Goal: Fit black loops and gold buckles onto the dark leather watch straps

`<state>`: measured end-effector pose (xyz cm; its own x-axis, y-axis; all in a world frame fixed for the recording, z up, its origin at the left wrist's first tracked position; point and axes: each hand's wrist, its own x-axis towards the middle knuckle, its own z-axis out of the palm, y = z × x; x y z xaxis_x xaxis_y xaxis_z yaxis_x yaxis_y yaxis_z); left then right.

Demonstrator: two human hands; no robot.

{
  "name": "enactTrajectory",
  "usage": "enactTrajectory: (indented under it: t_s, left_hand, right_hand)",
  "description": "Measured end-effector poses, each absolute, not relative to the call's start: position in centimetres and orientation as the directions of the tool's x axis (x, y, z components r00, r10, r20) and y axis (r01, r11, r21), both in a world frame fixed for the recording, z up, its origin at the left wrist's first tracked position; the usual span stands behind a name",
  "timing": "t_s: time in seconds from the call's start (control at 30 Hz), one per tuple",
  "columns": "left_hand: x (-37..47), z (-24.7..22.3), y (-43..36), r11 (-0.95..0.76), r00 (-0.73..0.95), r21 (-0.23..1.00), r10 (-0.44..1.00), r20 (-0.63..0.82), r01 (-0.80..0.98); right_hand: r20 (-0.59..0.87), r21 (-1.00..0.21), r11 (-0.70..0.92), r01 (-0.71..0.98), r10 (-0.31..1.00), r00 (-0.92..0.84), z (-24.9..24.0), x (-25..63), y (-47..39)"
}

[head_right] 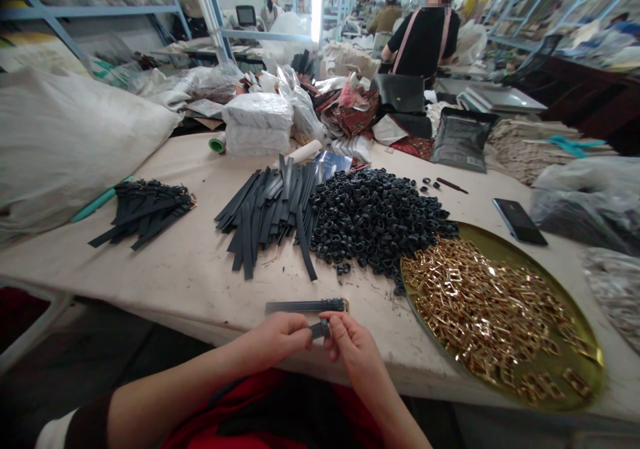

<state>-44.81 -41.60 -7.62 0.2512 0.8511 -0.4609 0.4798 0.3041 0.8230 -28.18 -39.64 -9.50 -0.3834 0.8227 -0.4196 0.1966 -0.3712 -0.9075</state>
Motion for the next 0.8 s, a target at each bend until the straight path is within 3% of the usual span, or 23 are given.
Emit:
enactTrajectory:
  t_s: [0.1, 0.23, 0.33, 0.43, 0.5, 0.6, 0.67, 0.7, 0.73, 0.77, 0.8]
  left_hand:
    - [-44.3, -7.5, -41.7, 0.358, 0.282, 0.855, 0.835, -0.473, 0.374]
    - [-44.0, -7.0, -42.2, 0.452, 0.444, 0.868, 0.748, -0.493, 0.203]
    - [-44.1, -6.6, -42.5, 0.47, 0.525, 0.853, 0.679, -0.513, 0.226]
    - [-44.0, -6.5, -42.4, 0.372, 0.377, 0.889, 0.808, -0.452, 0.268]
    - [-43.7, -6.7, -42.2, 0.32, 0.268, 0.914, 0.884, -0.383, 0.251]
    - [-43.5, -7.2, -41.7, 0.304, 0.239, 0.929, 0.905, -0.351, 0.21]
    - [-43.5, -7.4, -41.4, 0.317, 0.246, 0.927, 0.9, -0.361, 0.201]
    - [-43.4, -7.5, -41.2, 0.322, 0.249, 0.925, 0.896, -0.366, 0.203]
    - [-43.3, -7.4, -41.1, 0.325, 0.253, 0.923, 0.894, -0.371, 0.207]
    - [-43.1, -7.4, -40.9, 0.325, 0.256, 0.922, 0.892, -0.373, 0.212]
    - [-42.8, -7.3, -40.8, 0.323, 0.255, 0.921, 0.892, -0.373, 0.216]
  right_hand:
    - [-0.373, -0.927, -0.318, 0.2, 0.839, -0.397, -9.4, -28.1, -40.0]
    - [-0.441, -0.888, -0.453, 0.08, 0.789, -0.428, -9.8, -27.3, -40.0]
    - [-0.468, -0.843, -0.535, -0.062, 0.785, -0.406, -9.9, -27.2, -40.2]
    - [-0.436, -0.829, -0.529, -0.181, 0.814, -0.383, -10.0, -28.3, -41.0]
    - [-0.415, -0.842, -0.511, -0.175, 0.82, -0.394, -10.1, -29.0, -41.3]
    - [-0.318, -0.941, -0.337, 0.031, 0.85, -0.419, -9.6, -28.0, -40.4]
    - [-0.199, -0.931, -0.067, 0.358, 0.916, -0.347, -8.9, -25.6, -38.4]
    - [-0.124, -0.812, 0.035, 0.583, 0.965, -0.23, -8.6, -24.2, -37.0]
    - [-0.055, -0.597, 0.066, 0.8, 0.991, -0.123, -8.2, -22.6, -35.4]
    - [-0.024, -0.332, 0.038, 0.942, 0.999, -0.049, -7.9, -21.2, -33.9]
    - [-0.011, -0.236, -0.008, 0.972, 1.0, 0.005, -7.8, -20.1, -32.4]
